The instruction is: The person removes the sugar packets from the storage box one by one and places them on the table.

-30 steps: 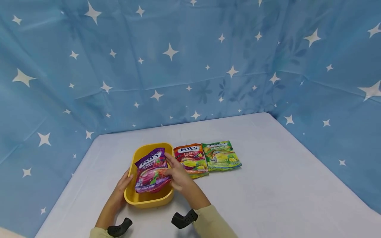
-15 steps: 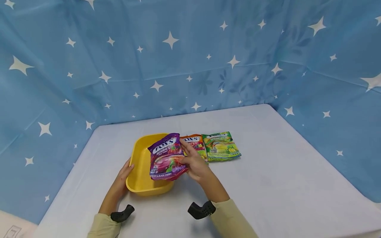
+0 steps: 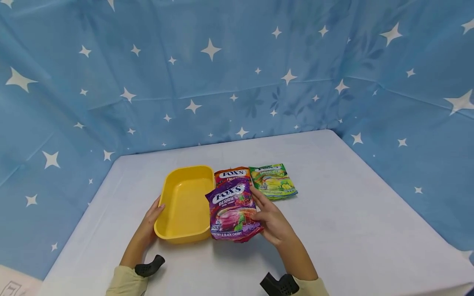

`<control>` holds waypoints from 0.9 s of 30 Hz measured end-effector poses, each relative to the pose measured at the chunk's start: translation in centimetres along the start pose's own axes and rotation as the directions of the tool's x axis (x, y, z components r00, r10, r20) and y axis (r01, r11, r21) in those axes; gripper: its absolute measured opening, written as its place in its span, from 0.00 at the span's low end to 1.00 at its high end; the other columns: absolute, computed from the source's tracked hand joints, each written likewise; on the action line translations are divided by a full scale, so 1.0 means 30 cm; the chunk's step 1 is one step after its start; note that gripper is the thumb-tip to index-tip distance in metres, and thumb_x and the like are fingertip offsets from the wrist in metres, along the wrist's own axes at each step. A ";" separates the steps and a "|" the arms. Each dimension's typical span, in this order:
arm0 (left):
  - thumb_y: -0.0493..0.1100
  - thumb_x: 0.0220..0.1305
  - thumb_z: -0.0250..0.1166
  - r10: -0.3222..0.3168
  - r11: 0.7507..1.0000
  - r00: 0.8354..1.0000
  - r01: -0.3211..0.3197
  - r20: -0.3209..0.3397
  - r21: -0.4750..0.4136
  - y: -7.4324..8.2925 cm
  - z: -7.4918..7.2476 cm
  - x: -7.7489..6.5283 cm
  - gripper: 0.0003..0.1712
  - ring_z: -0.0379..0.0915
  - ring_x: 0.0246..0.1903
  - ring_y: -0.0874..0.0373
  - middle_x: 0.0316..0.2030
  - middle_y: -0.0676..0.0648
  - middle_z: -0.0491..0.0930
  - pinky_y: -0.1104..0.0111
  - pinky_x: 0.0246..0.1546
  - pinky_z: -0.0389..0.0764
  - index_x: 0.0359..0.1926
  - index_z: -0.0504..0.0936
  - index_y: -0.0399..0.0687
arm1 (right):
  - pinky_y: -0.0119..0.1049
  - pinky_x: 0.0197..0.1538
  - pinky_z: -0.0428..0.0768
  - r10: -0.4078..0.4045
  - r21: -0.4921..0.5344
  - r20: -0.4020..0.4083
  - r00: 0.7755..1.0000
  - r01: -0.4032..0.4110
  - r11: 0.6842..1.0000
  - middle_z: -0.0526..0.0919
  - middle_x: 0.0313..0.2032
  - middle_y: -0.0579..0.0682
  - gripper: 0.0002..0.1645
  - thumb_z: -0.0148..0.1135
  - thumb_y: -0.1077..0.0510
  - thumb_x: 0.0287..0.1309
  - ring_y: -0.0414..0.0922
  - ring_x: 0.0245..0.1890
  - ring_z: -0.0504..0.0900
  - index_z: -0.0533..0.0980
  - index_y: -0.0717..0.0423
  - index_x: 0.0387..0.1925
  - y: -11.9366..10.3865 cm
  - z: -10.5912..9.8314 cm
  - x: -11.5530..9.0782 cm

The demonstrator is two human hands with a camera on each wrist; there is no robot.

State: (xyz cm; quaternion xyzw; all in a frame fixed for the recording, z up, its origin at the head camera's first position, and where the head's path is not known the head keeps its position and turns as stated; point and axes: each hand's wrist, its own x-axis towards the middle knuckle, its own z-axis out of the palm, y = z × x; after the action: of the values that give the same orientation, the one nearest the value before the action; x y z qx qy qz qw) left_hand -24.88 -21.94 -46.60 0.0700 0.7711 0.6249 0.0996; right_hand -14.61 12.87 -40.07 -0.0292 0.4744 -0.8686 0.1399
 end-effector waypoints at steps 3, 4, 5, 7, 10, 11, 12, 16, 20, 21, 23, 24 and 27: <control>0.57 0.68 0.43 -0.039 0.999 0.999 0.039 0.001 -0.011 0.005 0.001 -0.002 0.35 0.60 0.60 0.53 0.71 0.47 0.45 0.74 0.54 0.69 0.71 0.42 0.59 | 0.39 0.57 0.72 -0.002 -0.008 0.008 1.000 0.002 1.000 0.32 0.72 0.47 0.50 0.42 0.78 0.52 0.51 0.67 0.50 0.38 0.45 0.71 -0.003 -0.021 -0.031; 0.57 0.69 0.43 -0.043 0.999 0.999 0.043 0.003 -0.012 0.005 0.001 -0.002 0.35 0.59 0.61 0.51 0.71 0.47 0.44 0.73 0.55 0.68 0.71 0.41 0.59 | 0.38 0.57 0.72 -0.006 -0.013 0.013 1.000 0.006 1.000 0.31 0.72 0.47 0.50 0.42 0.78 0.53 0.50 0.66 0.52 0.38 0.45 0.71 -0.004 -0.028 -0.040; 0.56 0.69 0.42 -0.045 0.999 0.999 0.046 0.005 -0.014 0.006 0.001 -0.002 0.35 0.58 0.62 0.51 0.71 0.47 0.43 0.72 0.56 0.67 0.71 0.41 0.58 | 0.38 0.57 0.72 -0.011 -0.023 0.018 1.000 0.012 1.000 0.30 0.72 0.47 0.50 0.43 0.77 0.53 0.48 0.65 0.54 0.37 0.45 0.71 -0.005 -0.035 -0.049; 0.55 0.69 0.42 -0.049 0.999 0.999 0.049 0.007 -0.018 0.006 -0.001 -0.004 0.34 0.57 0.63 0.51 0.72 0.47 0.42 0.71 0.57 0.67 0.71 0.41 0.59 | 0.38 0.57 0.72 -0.027 -0.039 0.031 0.999 0.028 0.999 0.28 0.71 0.48 0.51 0.44 0.76 0.53 0.45 0.63 0.57 0.36 0.45 0.71 -0.008 -0.049 -0.066; 0.55 0.69 0.43 -0.051 0.998 0.999 0.051 0.004 -0.023 0.005 -0.003 -0.009 0.34 0.57 0.63 0.51 0.72 0.48 0.43 0.68 0.58 0.66 0.71 0.42 0.59 | 0.39 0.58 0.72 -0.037 -0.057 0.026 0.999 0.038 0.998 0.27 0.71 0.49 0.51 0.46 0.75 0.53 0.42 0.61 0.61 0.36 0.45 0.71 -0.011 -0.067 -0.091; 0.55 0.69 0.42 -0.047 0.999 0.999 0.047 0.006 -0.019 0.004 -0.003 -0.010 0.34 0.56 0.64 0.50 0.72 0.48 0.42 0.66 0.60 0.66 0.72 0.41 0.57 | 0.40 0.58 0.72 -0.039 -0.061 0.020 0.999 0.040 0.997 0.27 0.71 0.50 0.51 0.46 0.75 0.54 0.41 0.60 0.63 0.36 0.45 0.71 -0.012 -0.072 -0.099; 0.55 0.69 0.43 -0.048 0.999 0.999 0.048 0.004 -0.021 0.003 -0.004 -0.010 0.35 0.54 0.64 0.51 0.72 0.48 0.42 0.64 0.61 0.64 0.72 0.41 0.57 | 0.40 0.57 0.72 -0.041 -0.065 0.014 0.999 0.042 0.997 0.27 0.71 0.50 0.51 0.46 0.75 0.54 0.40 0.59 0.64 0.35 0.45 0.71 -0.013 -0.077 -0.106; 0.56 0.68 0.44 -0.049 0.998 0.999 0.049 0.005 -0.035 -0.005 -0.006 -0.008 0.37 0.48 0.67 0.49 0.72 0.48 0.40 0.54 0.66 0.55 0.72 0.41 0.55 | 0.39 0.57 0.73 -0.043 -0.067 -0.010 0.999 0.043 0.997 0.26 0.71 0.52 0.51 0.46 0.75 0.54 0.36 0.56 0.69 0.34 0.46 0.71 -0.012 -0.098 -0.132; 0.56 0.68 0.45 -0.051 0.998 0.999 0.051 0.006 -0.047 -0.006 -0.007 -0.008 0.37 0.46 0.68 0.49 0.72 0.48 0.39 0.52 0.67 0.52 0.72 0.41 0.55 | 0.38 0.57 0.73 -0.031 -0.063 -0.010 0.999 0.030 0.998 0.25 0.71 0.51 0.52 0.46 0.75 0.53 0.34 0.55 0.69 0.33 0.47 0.71 -0.004 -0.118 -0.150; 0.56 0.68 0.44 -0.049 0.998 0.999 0.049 0.009 -0.044 -0.003 -0.007 -0.010 0.37 0.46 0.68 0.49 0.72 0.48 0.39 0.52 0.66 0.52 0.72 0.40 0.55 | 0.38 0.57 0.73 -0.026 -0.063 -0.006 1.000 0.026 0.998 0.24 0.71 0.51 0.52 0.46 0.75 0.53 0.34 0.55 0.69 0.33 0.47 0.71 0.000 -0.123 -0.155; 0.56 0.69 0.43 -0.049 0.998 0.999 0.050 0.014 -0.041 0.003 -0.006 -0.012 0.36 0.49 0.67 0.49 0.72 0.48 0.39 0.57 0.65 0.58 0.72 0.40 0.56 | 0.39 0.57 0.73 -0.017 -0.071 -0.007 1.000 0.016 0.997 0.24 0.71 0.51 0.53 0.46 0.75 0.53 0.35 0.55 0.69 0.32 0.46 0.71 0.008 -0.134 -0.164; 0.56 0.69 0.43 -0.051 0.998 0.999 0.051 0.015 -0.037 0.005 -0.004 -0.011 0.36 0.50 0.67 0.49 0.72 0.48 0.39 0.58 0.65 0.59 0.72 0.40 0.57 | 0.39 0.57 0.73 -0.009 -0.071 -0.016 1.000 0.008 0.997 0.24 0.71 0.51 0.53 0.46 0.75 0.53 0.34 0.55 0.69 0.32 0.46 0.71 0.011 -0.138 -0.169; 0.57 0.68 0.43 -0.061 0.998 0.998 0.062 0.012 -0.033 0.007 -0.003 -0.006 0.36 0.55 0.64 0.51 0.72 0.49 0.41 0.62 0.61 0.65 0.72 0.41 0.58 | 0.38 0.57 0.73 0.003 -0.076 -0.055 0.998 -0.007 0.997 0.25 0.71 0.50 0.53 0.46 0.75 0.53 0.33 0.54 0.70 0.33 0.45 0.71 0.018 -0.150 -0.184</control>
State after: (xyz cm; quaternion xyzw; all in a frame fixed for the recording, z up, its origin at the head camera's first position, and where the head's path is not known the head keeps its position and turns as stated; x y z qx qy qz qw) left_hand -24.71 -22.01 -46.36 0.0479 0.7618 0.6340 0.1241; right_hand -10.01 17.75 -42.54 -0.0094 0.5110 -0.8500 0.1280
